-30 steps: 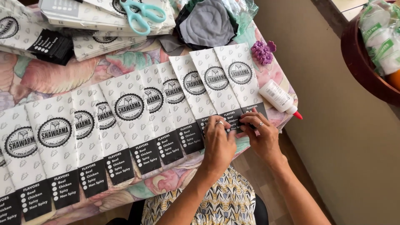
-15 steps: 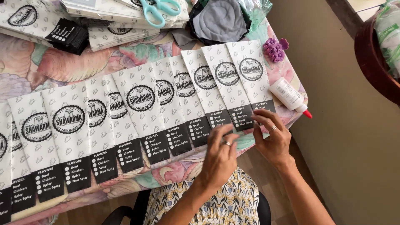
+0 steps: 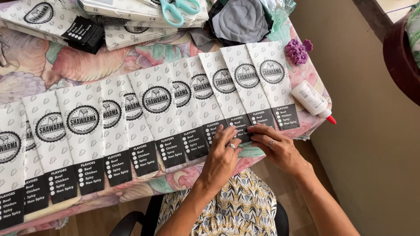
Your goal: Applying liquid glue to the edges of paper bags and pressing them to seal the bottom or sides.
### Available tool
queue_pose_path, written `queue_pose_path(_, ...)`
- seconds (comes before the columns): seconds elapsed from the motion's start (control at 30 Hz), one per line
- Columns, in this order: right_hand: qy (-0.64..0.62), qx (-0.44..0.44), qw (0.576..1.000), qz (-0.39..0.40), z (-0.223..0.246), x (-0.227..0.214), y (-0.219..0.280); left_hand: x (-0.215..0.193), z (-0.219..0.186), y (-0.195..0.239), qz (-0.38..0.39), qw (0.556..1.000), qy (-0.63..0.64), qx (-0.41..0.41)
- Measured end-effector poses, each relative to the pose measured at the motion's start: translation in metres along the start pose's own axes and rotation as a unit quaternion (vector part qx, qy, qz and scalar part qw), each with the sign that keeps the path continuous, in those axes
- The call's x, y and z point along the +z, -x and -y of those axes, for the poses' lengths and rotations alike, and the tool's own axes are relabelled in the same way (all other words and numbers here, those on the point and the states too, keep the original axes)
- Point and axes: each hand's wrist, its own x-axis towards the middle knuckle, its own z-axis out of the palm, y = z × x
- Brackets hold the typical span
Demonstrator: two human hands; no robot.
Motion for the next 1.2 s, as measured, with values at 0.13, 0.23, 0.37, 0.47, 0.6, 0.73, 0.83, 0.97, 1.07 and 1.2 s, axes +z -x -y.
queue_pose_path(0.13, 0.001, -0.012, 1.000, 0.000, -0.002, -0.002, 0.005, 0.004, 0.003, 0.006, 0.007, 1.000, -0.008, 0.009)
queue_pose_path(0.23, 0.000, -0.003, 1.000, -0.003, -0.002, -0.002, 0.005, -0.003, 0.002, 0.002, 0.012, 1.000, -0.007, 0.003)
queue_pose_path(0.37, -0.008, 0.008, 1.000, -0.014, -0.004, 0.005, 0.004, -0.004, 0.002, -0.003, 0.022, 0.999, 0.023, -0.027)
queue_pose_path(0.47, -0.013, 0.026, 0.999, -0.027, -0.005, 0.010, 0.005, -0.010, -0.001, -0.008, 0.029, 0.999, 0.018, -0.024)
queue_pose_path(0.6, -0.033, 0.045, 0.998, -0.030, -0.013, 0.013, 0.010, -0.009, -0.003, -0.009, 0.023, 1.000, -0.019, -0.004)
queue_pose_path(0.73, -0.039, 0.057, 0.997, -0.019, -0.017, 0.012, 0.012, -0.014, -0.005, -0.010, 0.039, 0.996, -0.081, 0.025)
queue_pose_path(0.83, -0.042, 0.060, 0.997, -0.012, -0.012, 0.009, 0.004, -0.024, -0.012, -0.018, 0.054, 0.995, -0.086, 0.010)
queue_pose_path(0.97, -0.040, 0.069, 0.997, -0.006, -0.013, 0.008, -0.001, -0.021, -0.015, -0.021, 0.077, 0.994, -0.074, -0.019)
queue_pose_path(1.07, -0.048, 0.091, 0.995, -0.007, -0.016, 0.007, -0.001, 0.001, -0.007, -0.016, 0.088, 0.991, -0.011, -0.102)
queue_pose_path(1.2, -0.045, 0.131, 0.990, -0.008, -0.020, 0.009, 0.004, 0.001, -0.005, -0.021, 0.053, 0.984, 0.077, -0.154)
